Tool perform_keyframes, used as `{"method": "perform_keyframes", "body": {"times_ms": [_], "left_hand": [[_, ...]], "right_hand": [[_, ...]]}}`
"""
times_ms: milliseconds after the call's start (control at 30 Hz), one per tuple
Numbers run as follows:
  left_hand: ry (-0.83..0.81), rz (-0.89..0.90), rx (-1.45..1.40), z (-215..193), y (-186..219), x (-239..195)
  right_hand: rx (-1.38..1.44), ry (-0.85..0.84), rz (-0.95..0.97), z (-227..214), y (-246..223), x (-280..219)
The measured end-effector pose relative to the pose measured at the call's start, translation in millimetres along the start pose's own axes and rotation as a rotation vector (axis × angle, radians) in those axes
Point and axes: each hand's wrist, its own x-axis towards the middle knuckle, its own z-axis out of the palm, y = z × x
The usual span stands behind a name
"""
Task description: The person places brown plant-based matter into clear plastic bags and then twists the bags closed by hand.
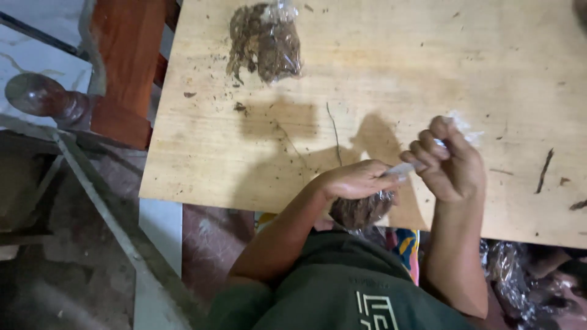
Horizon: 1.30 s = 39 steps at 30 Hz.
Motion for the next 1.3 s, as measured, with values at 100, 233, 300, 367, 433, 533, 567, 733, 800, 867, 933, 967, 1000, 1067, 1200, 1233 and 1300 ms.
{"method": "perform_keyframes", "body": {"times_ms": [100, 233, 300, 367, 433, 533, 567, 733, 800, 867, 933, 967, 1000, 1067, 1200, 1233, 1300], "left_hand": [[-0.058, -0.028, 0.027, -3, 15, -4], [-0.17, 0.111, -0.374, -17, -48, -12], [0.116, 0.083, -0.704, -39, -35, -37], [0.506, 0.002, -0.727, -34, 22, -48], [0.896, -0.071, -0.713, -32, 56, -50], [1.03, 0.094, -0.702, -33, 59, -38], [1.032, 0.109, -0.681, -33, 59, -35], [0.815, 0.244, -0.625, -34, 39, -34], [0.893, 0.274, -0.686, -28, 50, -33], [0.886, 0.261, -0.647, -28, 51, -31], [0.874, 0.267, -0.595, -28, 50, -28], [0.886, 0.216, -0.555, -27, 47, -25], [0.89, 0.158, -0.515, -25, 44, -23], [0.875, 0.074, -0.427, -22, 31, -23], [0.878, -0.011, -0.473, -14, -41, -4], [0.865, -0.004, -0.462, -12, -31, -6], [0.827, -0.036, -0.476, -7, -13, -15]], "right_hand": [[0.036, -0.172, -0.126, 17, -33, -1], [0.497, -0.068, -0.411, -116, -87, -81], [0.054, 0.062, -0.407, -109, -87, -91], [-0.28, 0.164, -0.376, -94, -83, -101], [-0.624, 0.243, -0.342, -47, -67, -70], [-1.323, 0.365, -0.28, 31, 10, -18], [-1.468, 0.293, -0.354, 35, 21, -8], [-1.61, 0.244, -0.185, 33, 64, 14], [-1.471, 0.424, -0.045, 35, 81, 18], [-1.343, 0.485, -0.068, 6, 110, 14], [-1.216, 0.539, -0.115, -7, 126, 13], [-1.133, 0.548, -0.128, -4, 130, 13], [-1.044, 0.563, -0.138, -2, 136, 10], [-1.039, 0.577, -0.107, -3, 138, 4], [-1.146, 0.534, 0.027, -10, 144, -7], [-1.142, 0.546, 0.011, -13, 136, -13], [-1.515, 0.263, 0.093, -19, 123, -25]]}}
